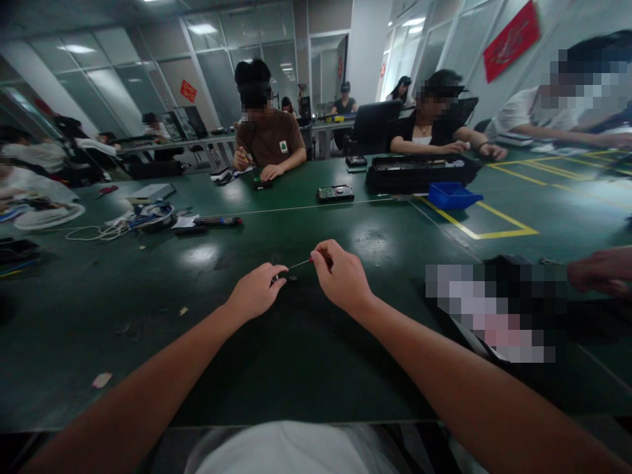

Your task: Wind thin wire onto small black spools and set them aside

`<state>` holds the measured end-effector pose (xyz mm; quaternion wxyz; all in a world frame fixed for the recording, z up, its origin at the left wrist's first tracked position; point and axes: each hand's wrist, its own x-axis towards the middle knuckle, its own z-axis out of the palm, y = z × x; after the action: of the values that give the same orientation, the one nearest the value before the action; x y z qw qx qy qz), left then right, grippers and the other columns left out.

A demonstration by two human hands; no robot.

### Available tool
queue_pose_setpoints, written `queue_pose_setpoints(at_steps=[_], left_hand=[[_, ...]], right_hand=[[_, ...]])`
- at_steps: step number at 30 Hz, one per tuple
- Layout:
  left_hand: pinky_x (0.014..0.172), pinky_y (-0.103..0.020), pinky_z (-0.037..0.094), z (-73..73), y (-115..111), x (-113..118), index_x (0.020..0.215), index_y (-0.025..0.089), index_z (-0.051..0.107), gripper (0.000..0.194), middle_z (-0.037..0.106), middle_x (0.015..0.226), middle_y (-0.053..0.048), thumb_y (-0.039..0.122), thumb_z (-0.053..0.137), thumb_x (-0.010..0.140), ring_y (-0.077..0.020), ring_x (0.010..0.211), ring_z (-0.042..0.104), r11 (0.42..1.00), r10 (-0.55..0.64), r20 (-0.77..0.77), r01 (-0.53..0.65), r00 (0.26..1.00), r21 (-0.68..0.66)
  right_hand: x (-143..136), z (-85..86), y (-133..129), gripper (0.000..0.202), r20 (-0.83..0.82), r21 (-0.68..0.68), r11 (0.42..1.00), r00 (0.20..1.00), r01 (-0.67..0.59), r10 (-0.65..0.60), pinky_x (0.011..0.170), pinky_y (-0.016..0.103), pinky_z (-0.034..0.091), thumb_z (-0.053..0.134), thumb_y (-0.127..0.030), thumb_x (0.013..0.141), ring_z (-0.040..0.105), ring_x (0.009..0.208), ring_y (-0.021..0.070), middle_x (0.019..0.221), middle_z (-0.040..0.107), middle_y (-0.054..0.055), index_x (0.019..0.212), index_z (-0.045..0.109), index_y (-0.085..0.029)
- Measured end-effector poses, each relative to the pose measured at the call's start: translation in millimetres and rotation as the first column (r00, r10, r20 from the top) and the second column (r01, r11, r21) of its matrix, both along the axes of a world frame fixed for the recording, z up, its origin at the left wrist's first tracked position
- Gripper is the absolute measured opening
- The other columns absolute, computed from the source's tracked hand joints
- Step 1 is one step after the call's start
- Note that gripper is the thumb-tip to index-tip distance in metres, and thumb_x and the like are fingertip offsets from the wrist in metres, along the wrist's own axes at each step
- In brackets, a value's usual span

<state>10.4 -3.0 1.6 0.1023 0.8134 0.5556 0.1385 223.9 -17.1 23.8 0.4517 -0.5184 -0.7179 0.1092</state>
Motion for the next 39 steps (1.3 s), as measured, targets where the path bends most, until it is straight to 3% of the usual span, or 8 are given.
queue_pose_setpoints(at_steps=[6, 17, 22, 30, 33, 35, 39], left_hand=[[0.072, -0.033, 0.048, -2.6, -2.0, 13.1, 0.123, 0.024, 0.065, 0.039, 0.063, 0.102, -0.008, 0.048, 0.05, 0.096, -0.0234, 0.092, 0.062, 0.992, -0.047, -0.209, 0.071, 0.977, 0.107], [0.071, -0.033, 0.047, -5.6, 2.1, 18.3, 0.111, 0.023, 0.071, 0.033, 0.064, 0.1, -0.008, 0.042, 0.048, 0.098, -0.0224, 0.091, 0.06, 0.988, -0.035, -0.208, 0.065, 0.977, 0.139], [0.069, -0.031, 0.045, -2.6, 3.9, 13.6, 0.102, 0.023, 0.072, 0.032, 0.066, 0.097, -0.006, 0.038, 0.044, 0.099, -0.0203, 0.087, 0.06, 0.996, -0.049, -0.083, 0.055, 0.995, 0.07], [0.074, -0.033, 0.042, 6.0, 20.9, -18.4, 0.097, 0.023, 0.073, 0.028, 0.071, 0.094, -0.005, 0.044, 0.056, 0.091, -0.021, 0.083, 0.062, 0.977, 0.049, 0.255, 0.007, 0.966, -0.213], [0.072, -0.03, 0.043, 10.2, 26.8, -34.7, 0.094, 0.02, 0.072, 0.026, 0.071, 0.092, -0.006, 0.043, 0.061, 0.088, -0.0188, 0.079, 0.06, 0.943, 0.142, 0.424, 0.007, 0.894, -0.332], [0.065, -0.027, 0.042, 15.6, 29.1, -45.0, 0.097, 0.02, 0.071, 0.026, 0.07, 0.092, -0.006, 0.042, 0.064, 0.086, -0.0154, 0.073, 0.058, 0.916, 0.254, 0.54, -0.022, 0.802, -0.399], [0.051, -0.021, 0.035, 30.8, 32.5, -67.6, 0.104, 0.019, 0.07, 0.021, 0.063, 0.091, -0.004, 0.032, 0.065, 0.087, -0.0102, 0.064, 0.052, 0.855, 0.476, 0.728, -0.067, 0.494, -0.514]], right_hand=[[-0.1, -1.2, -0.5, 0.015, -0.001, 0.012, 1.0, 1.0, -0.015, 0.015, 0.064, 0.029, 0.045, 0.051, -0.031, 0.095, 0.064, 0.068, 0.0179, 0.077, 0.069, 0.004, 0.092, 0.061, -0.02], [-0.4, -1.0, 0.1, 0.015, -0.005, -0.007, 1.0, 1.0, -0.016, 0.016, 0.064, 0.029, 0.045, 0.051, -0.03, 0.095, 0.064, 0.068, 0.018, 0.076, 0.069, 0.004, 0.092, 0.061, -0.02], [0.6, -0.9, -0.5, 0.015, -0.019, -0.013, 1.0, 1.0, -0.012, 0.011, 0.065, 0.03, 0.045, 0.051, -0.031, 0.095, 0.065, 0.07, 0.0185, 0.078, 0.07, 0.004, 0.092, 0.061, -0.02], [1.4, -1.7, 0.8, 0.015, -0.05, -0.029, 0.999, 0.998, -0.032, 0.03, 0.065, 0.03, 0.045, 0.052, -0.032, 0.095, 0.064, 0.067, 0.0174, 0.075, 0.069, 0.003, 0.092, 0.06, -0.02], [1.1, -1.7, 0.2, 0.015, -0.05, -0.047, 0.998, 0.998, -0.046, 0.044, 0.062, 0.029, 0.044, 0.052, -0.032, 0.095, 0.063, 0.064, 0.0167, 0.072, 0.067, 0.002, 0.092, 0.06, -0.02], [1.0, -1.7, -0.2, 0.015, -0.045, -0.055, 0.997, 0.998, -0.049, 0.046, 0.062, 0.029, 0.044, 0.052, -0.032, 0.095, 0.062, 0.064, 0.0167, 0.072, 0.067, 0.002, 0.092, 0.06, -0.02], [1.6, -2.3, -0.1, 0.016, -0.039, -0.071, 0.996, 0.998, -0.05, 0.048, 0.061, 0.029, 0.044, 0.051, -0.033, 0.096, 0.063, 0.065, 0.0171, 0.074, 0.068, 0.003, 0.093, 0.06, -0.02]])
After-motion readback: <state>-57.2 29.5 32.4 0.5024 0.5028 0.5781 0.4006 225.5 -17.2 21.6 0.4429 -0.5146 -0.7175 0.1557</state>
